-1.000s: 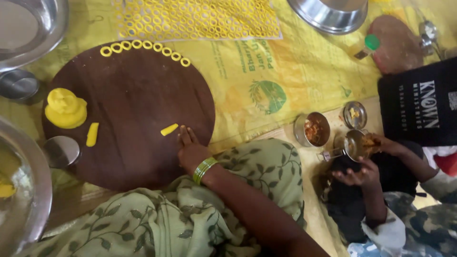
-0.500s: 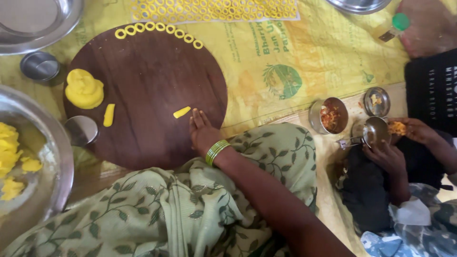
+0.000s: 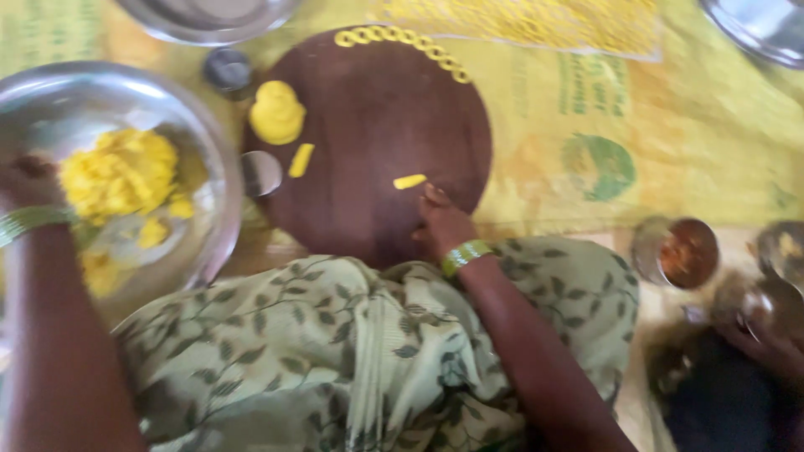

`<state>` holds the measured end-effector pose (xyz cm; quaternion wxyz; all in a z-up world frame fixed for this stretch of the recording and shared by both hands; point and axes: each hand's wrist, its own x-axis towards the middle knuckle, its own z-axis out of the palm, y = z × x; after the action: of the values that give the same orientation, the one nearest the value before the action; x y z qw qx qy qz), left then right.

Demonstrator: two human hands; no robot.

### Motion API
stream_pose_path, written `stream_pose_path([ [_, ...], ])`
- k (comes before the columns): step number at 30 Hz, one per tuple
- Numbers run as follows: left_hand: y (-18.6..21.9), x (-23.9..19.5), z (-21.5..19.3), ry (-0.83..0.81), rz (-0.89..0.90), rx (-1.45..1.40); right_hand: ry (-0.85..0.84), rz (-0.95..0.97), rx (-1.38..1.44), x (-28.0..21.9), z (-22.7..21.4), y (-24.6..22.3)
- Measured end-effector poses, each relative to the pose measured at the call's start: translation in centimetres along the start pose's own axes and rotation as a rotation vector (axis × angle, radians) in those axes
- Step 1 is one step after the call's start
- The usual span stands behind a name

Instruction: The person rolls yellow dough into thin ropes on a wooden board, then shapes them into small rings and places them on a newspaper sheet. The person repeatedly takes dough from a metal bowl, rolls it, and forms rings.

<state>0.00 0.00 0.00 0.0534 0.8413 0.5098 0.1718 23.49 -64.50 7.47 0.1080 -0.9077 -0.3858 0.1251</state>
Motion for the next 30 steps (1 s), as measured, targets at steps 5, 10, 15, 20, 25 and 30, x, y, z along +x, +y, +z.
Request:
stream_pose_path([
  [5,2.9,-3.3,-3.6,0.226,0.108,0.016,0.254,0.172,0.318,-0.9,-4.3,0.9],
  [10,7.3,-5.2,-8.5,0.127,-0.024,-0.033,0.234,0.33,0.529,-0.4,-5.6,0.5],
  [15,8.6,-5.2,-7.1,0.042,-0.131,-0.001,0.143,0.306,0.37,-0.2,-5.0,-0.7],
  [20,9.9,-5.9,-4.6,-0.024,-0.607,-0.562,0.135,0.206,0.284,-0.2,-5.3,-1.4],
  [25,14.8,-6.9,-7.1,-0.109,-0.432,-0.363,0.063,0.295,0.274,-0.6,-5.3,-1.4],
  [30,21.3,-7.0,-8.4,-0.079,-0.799,-1.359,0.193,0.02,-0.115,0.2,-3.3,-2.8],
])
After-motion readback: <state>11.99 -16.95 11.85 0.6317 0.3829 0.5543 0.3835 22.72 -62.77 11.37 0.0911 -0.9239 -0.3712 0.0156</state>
